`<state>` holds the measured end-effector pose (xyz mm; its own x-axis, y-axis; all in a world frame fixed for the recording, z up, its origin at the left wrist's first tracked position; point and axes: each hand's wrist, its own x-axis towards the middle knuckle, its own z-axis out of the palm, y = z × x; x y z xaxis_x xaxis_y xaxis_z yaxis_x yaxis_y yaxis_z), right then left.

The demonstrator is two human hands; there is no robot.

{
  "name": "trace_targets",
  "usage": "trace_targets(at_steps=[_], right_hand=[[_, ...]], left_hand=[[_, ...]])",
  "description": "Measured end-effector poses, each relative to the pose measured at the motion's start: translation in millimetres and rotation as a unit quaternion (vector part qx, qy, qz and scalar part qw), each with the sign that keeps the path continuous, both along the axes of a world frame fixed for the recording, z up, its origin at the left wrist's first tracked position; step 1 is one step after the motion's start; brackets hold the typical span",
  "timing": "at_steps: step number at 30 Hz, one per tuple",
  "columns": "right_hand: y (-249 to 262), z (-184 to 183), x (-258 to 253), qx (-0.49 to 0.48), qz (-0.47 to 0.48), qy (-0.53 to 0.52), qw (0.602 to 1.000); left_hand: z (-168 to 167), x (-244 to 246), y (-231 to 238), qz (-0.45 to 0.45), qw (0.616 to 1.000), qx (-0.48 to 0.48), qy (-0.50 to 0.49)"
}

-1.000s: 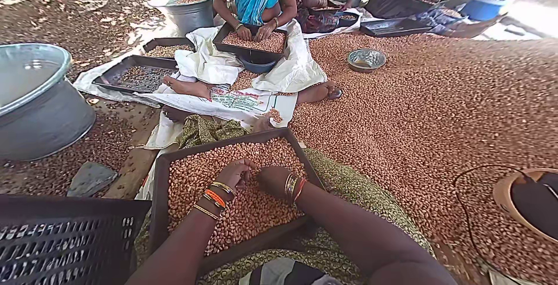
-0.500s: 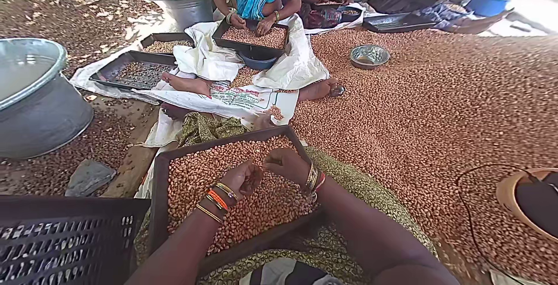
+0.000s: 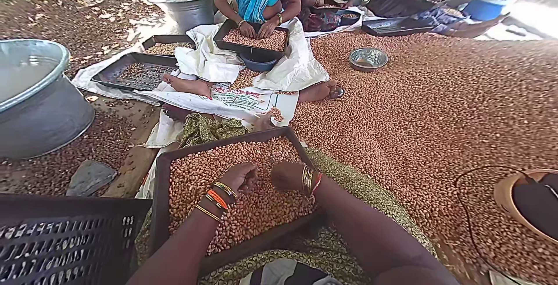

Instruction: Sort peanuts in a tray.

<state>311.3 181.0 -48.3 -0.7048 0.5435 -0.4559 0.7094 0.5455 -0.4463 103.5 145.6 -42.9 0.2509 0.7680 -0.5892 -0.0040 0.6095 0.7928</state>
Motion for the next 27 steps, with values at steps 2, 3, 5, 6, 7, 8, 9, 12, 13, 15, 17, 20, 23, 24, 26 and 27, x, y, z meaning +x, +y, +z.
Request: trace_targets(at_steps=[2,3,5,6,7,8,9,12,13,15,17,20,23,24,26,27], right_hand=[[-5.7,-2.9,-4.2,-0.001,0.025,-0.038,0.999],[-6.7,-3.8,-5.5,-0.001,0.021,-0.05,0.999],[-3.6,-5.3,-4.6,0.004,0.016,-0.046,0.999],[-0.2,-6.1,-2.7,0.009,0.015,-0.033,0.999],[3.1,-7.0,0.0,0.011,0.015,-0.018,1.0],[5.5,-7.4,2.1,0.01,0.018,-0.008,1.0],[6.6,-7.8,3.0,0.007,0.026,-0.008,1.0],[1.7,-8.8,-1.7,-0.002,0.038,-0.039,0.998],[-1.2,-8.7,-4.2,-0.001,0.034,-0.051,0.998],[-3.8,-8.0,-7.2,0.002,0.024,-0.067,0.997],[-2.7,-9.1,-6.6,0.004,0.023,-0.069,0.997],[1.8,-11.6,-1.0,-0.007,0.036,-0.044,0.998],[3.7,-8.1,3.7,-0.013,0.031,-0.03,0.999],[3.7,-7.4,5.1,-0.009,0.027,-0.03,0.999],[2.8,-6.1,5.9,-0.005,0.023,-0.019,1.0],[1.7,-5.0,4.9,-0.002,0.024,-0.01,1.0]], left_hand=[[0.7,-0.7,1.4,0.007,1.0,0.01,0.019],[2.4,-0.5,1.4,0.009,0.999,0.018,0.028],[3.3,-0.8,2.1,0.013,0.999,0.031,0.038],[3.0,-1.5,2.3,0.018,0.998,0.035,0.039],[2.3,-2.2,2.2,0.023,0.998,0.039,0.039],[1.9,-2.9,2.0,0.027,0.998,0.041,0.04],[1.6,-3.5,1.7,0.032,0.998,0.043,0.044],[0.8,-5.0,3.2,0.039,0.996,0.05,0.061],[0.2,-5.0,3.3,0.038,0.996,0.052,0.063],[-0.3,-4.1,3.8,0.034,0.996,0.054,0.067],[-0.7,-3.7,4.0,0.03,0.995,0.054,0.073],[-0.4,-3.8,3.2,0.032,0.995,0.055,0.072],[0.1,-4.6,3.0,0.034,0.996,0.053,0.068],[-0.1,-4.2,3.2,0.034,0.996,0.053,0.068],[-0.4,-3.2,3.9,0.03,0.996,0.051,0.069],[-0.2,-3.1,3.8,0.028,0.996,0.051,0.071]])
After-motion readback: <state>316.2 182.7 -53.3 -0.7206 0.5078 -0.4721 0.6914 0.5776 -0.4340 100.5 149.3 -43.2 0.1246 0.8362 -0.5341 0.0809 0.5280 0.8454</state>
